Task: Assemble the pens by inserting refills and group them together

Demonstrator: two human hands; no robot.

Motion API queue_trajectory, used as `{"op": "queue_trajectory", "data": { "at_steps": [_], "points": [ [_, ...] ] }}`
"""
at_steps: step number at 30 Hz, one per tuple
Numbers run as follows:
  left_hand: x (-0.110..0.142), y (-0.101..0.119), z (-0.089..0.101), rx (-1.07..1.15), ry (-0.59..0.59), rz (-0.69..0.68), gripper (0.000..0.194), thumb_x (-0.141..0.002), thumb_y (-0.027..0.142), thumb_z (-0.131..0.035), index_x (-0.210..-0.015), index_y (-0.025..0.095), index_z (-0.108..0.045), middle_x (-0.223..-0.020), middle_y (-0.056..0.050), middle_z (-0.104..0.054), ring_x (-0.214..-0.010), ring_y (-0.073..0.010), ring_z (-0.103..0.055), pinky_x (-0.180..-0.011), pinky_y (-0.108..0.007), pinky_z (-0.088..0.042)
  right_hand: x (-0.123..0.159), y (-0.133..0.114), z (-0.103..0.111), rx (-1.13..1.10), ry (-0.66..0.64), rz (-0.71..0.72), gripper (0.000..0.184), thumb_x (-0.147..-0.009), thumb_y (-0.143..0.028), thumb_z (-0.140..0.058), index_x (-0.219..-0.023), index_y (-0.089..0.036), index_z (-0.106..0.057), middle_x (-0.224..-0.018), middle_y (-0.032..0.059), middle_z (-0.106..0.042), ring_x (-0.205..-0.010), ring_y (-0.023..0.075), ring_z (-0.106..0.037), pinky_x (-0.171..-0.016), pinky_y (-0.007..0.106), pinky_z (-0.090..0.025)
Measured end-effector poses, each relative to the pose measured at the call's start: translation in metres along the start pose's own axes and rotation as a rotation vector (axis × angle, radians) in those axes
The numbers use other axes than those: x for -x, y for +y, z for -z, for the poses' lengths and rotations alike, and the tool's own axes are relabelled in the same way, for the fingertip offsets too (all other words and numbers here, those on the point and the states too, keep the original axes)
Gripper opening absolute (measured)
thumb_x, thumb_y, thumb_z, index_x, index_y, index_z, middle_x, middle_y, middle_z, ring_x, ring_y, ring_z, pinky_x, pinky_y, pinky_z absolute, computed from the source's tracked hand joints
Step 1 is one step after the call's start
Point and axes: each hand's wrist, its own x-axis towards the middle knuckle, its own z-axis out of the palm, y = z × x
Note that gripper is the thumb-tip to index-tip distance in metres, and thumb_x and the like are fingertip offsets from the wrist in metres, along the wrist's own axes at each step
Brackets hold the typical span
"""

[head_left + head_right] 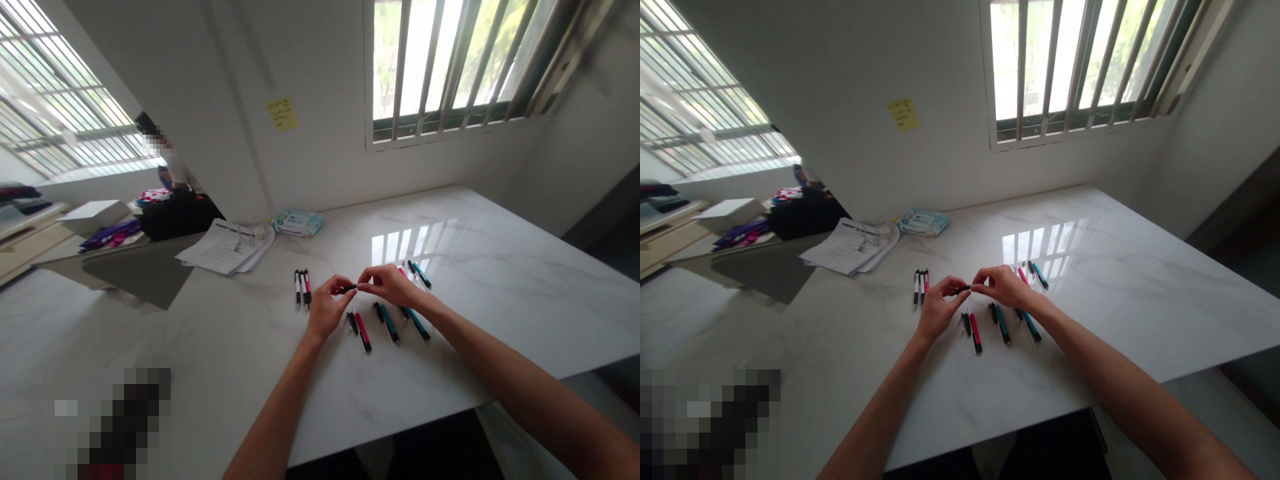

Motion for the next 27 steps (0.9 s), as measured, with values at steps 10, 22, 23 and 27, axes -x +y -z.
{"op": "queue_trajectory", "data": {
  "at_steps": [10, 22, 23, 27],
  "points": [
    [-0.002, -0.001, 0.001, 0.475, -0.028, 0.171, 0.031, -0.075, 0.037, -0.084, -0.097, 0.017, -0.075, -0.093, -0.005, -0.074, -0.087, -0.0173, -0.068, -0.085, -0.029, -0.054, 0.002, -0.011, -0.002, 0.009, -0.068, 0.055, 0.031, -0.096, -0.045, -0.062, -0.091, -0.019, -0.078, -0.062, -0.0014, -0.064, -0.054, 0.0095, -0.048, -0.054, 0.022, -0.034],
    [-0.005, -0.001, 0.005, 0.663, 0.059, 0.382, 0.048, -0.075, 0.049, -0.082, -0.111, 0.02, -0.067, -0.1, -0.006, -0.074, -0.08, -0.0162, -0.073, -0.076, -0.027, -0.057, 0.008, 0.027, 0.089, 0.404, 0.12, -0.18, 0.019, -0.088, -0.028, -0.067, -0.105, -0.025, -0.076, -0.09, 0.0011, -0.076, -0.069, 0.0149, -0.063, -0.069, 0.027, -0.046],
    [-0.005, -0.001, 0.005, 0.655, 0.057, 0.384, 0.049, -0.075, 0.049, -0.082, -0.11, 0.02, -0.067, -0.099, -0.006, -0.074, -0.079, -0.016, -0.073, -0.075, -0.027, -0.056, 0.009, 0.029, 0.091, 0.44, 0.103, -0.238, 0.018, -0.088, -0.028, -0.067, -0.103, -0.025, -0.076, -0.089, 0.0009, -0.076, -0.07, 0.0152, -0.064, -0.067, 0.026, -0.045],
    [-0.005, -0.002, 0.003, 0.607, 0.054, 0.363, 0.048, -0.074, 0.05, -0.083, -0.108, 0.019, -0.07, -0.095, -0.006, -0.074, -0.076, -0.0156, -0.071, -0.076, -0.028, -0.055, 0.009, 0.03, 0.081, 0.54, -0.036, -0.405, 0.019, -0.085, -0.028, -0.069, -0.102, -0.026, -0.075, -0.091, 0.0008, -0.078, -0.078, 0.0176, -0.067, -0.061, 0.025, -0.041]
  ]
}}
